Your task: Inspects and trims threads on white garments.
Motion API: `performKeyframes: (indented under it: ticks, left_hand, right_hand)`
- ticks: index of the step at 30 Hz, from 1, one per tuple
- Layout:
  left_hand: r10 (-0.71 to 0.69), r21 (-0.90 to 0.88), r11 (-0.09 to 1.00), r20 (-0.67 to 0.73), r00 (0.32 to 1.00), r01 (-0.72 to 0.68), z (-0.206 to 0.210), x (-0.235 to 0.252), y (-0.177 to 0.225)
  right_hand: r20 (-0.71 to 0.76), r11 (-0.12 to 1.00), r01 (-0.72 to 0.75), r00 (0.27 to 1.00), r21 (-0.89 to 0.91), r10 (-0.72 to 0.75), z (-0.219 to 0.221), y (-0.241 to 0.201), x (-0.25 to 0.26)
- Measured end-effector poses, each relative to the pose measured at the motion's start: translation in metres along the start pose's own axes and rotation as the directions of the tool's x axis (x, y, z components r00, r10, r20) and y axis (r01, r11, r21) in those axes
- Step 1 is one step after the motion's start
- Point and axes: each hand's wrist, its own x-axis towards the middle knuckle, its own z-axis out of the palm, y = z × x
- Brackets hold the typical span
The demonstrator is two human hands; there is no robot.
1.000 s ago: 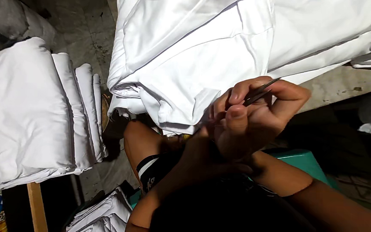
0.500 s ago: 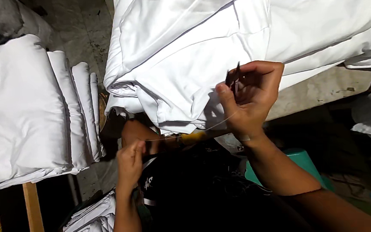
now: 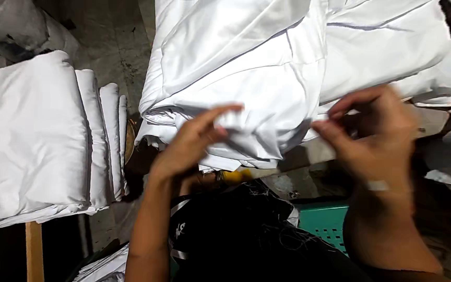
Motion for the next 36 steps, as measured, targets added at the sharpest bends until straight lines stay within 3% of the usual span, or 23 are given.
performKeyframes:
  ticks: [2, 5, 7, 9, 12, 15, 17, 20, 22, 23, 25, 27, 31, 34, 36]
  left_hand:
    - [-0.032, -0.378, 0.923, -0.266, 0.964, -0.074, -0.018, 0.031, -0.011]
    - [-0.254, -0.485, 0.874, -0.51, 0.822, -0.031, -0.043, 0.057, -0.03]
    - [-0.248, -0.335, 0.941, -0.577, 0.778, 0.051, -0.036, 0.052, -0.031]
    - [-0.045, 0.039, 0.996, -0.558, 0.828, 0.081, -0.015, 0.027, -0.028]
    - [0.26, 0.474, 0.878, -0.365, 0.894, -0.062, 0.031, -0.019, -0.033]
    - [0.416, 0.609, 0.761, -0.196, 0.888, -0.222, 0.071, -0.036, -0.036]
    - [0.48, 0.643, 0.746, -0.343, 0.807, -0.171, 0.07, -0.036, -0.041]
    - [0.352, 0.528, 0.849, -0.616, 0.704, 0.037, 0.042, -0.029, -0.05]
    - [0.228, 0.281, 0.959, -0.689, 0.688, -0.037, 0.045, -0.022, -0.045]
    - [0.122, 0.047, 0.991, -0.684, 0.719, -0.124, 0.05, -0.019, -0.037]
    - [-0.147, -0.424, 0.891, -0.604, 0.783, -0.16, 0.055, -0.018, -0.024]
    - [-0.288, -0.612, 0.78, -0.535, 0.794, -0.129, 0.051, -0.021, -0.024]
    - [-0.277, -0.675, 0.713, -0.52, 0.808, -0.189, 0.052, -0.034, -0.027]
    - [-0.217, -0.474, 0.86, -0.675, 0.706, -0.189, 0.054, -0.039, -0.025]
    - [-0.092, -0.33, 0.922, -0.696, 0.712, -0.204, 0.052, -0.047, -0.025]
  right_hand:
    - [0.053, 0.984, 0.146, 0.987, 0.103, -0.152, 0.035, 0.0, -0.013]
    - [0.181, 0.95, 0.287, 0.948, -0.12, -0.263, 0.071, 0.012, -0.028]
    - [0.228, 0.925, 0.294, 0.944, -0.24, -0.24, 0.083, 0.021, -0.031]
    - [0.176, 0.911, 0.326, 0.941, -0.25, -0.289, 0.089, 0.028, -0.033]
    - [0.023, 0.909, 0.394, 0.919, -0.14, -0.394, 0.088, 0.026, -0.036]
    - [-0.036, 0.882, 0.457, 0.885, -0.118, -0.463, 0.077, 0.005, -0.029]
    - [-0.029, 0.854, 0.499, 0.861, -0.15, -0.508, 0.064, -0.007, -0.021]
    - [-0.083, 0.83, 0.498, 0.843, -0.251, -0.531, 0.047, -0.02, -0.002]
    - [-0.149, 0.839, 0.44, 0.851, -0.32, -0.503, 0.049, -0.022, 0.014]
    - [-0.164, 0.854, 0.379, 0.875, -0.356, -0.456, 0.056, -0.021, 0.024]
    - [-0.114, 0.89, 0.204, 0.956, -0.407, -0.271, 0.077, -0.008, 0.044]
    - [-0.047, 0.909, 0.067, 0.994, -0.411, -0.095, 0.098, 0.008, 0.059]
    - [0.027, 0.942, 0.007, 1.0, -0.336, 0.002, 0.091, -0.01, 0.047]
    - [0.094, 0.989, -0.01, 0.995, -0.151, 0.024, 0.083, -0.041, 0.022]
    - [0.148, 0.998, 0.061, 0.987, 0.012, -0.062, 0.089, -0.052, 0.002]
